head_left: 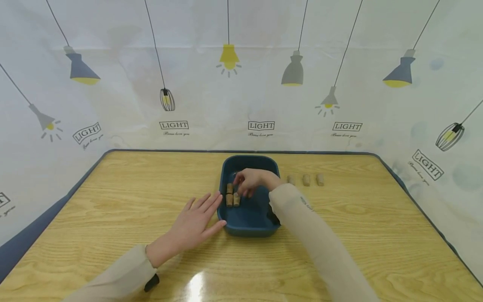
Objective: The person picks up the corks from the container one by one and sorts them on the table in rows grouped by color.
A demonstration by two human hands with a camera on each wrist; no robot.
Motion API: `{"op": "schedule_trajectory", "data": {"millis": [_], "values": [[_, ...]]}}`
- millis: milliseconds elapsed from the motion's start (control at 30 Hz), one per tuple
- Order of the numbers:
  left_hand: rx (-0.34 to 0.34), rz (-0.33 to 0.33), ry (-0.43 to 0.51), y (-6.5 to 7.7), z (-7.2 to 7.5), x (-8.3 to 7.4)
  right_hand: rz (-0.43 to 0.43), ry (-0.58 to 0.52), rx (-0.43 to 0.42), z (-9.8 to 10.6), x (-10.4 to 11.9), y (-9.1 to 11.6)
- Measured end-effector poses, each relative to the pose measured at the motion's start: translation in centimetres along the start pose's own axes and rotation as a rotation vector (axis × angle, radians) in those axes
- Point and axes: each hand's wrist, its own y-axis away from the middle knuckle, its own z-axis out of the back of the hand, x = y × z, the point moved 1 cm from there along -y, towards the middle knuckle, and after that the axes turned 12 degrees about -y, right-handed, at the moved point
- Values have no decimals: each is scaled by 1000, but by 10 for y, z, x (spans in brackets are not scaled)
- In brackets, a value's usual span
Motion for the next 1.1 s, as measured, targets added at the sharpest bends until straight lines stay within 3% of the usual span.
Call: {"op": "schedule_trajectory", "data": {"millis": [167,433,1100], "values": [[-10,-5,-2,0,0,0,-23,7,8,-4,-2,-3],[-21,-10,0,0,0,1,-36,194,15,-7,-1,-3],[-11,-4,-5,-1,0,0,-65,335,-50,-19,0,-7]]}}
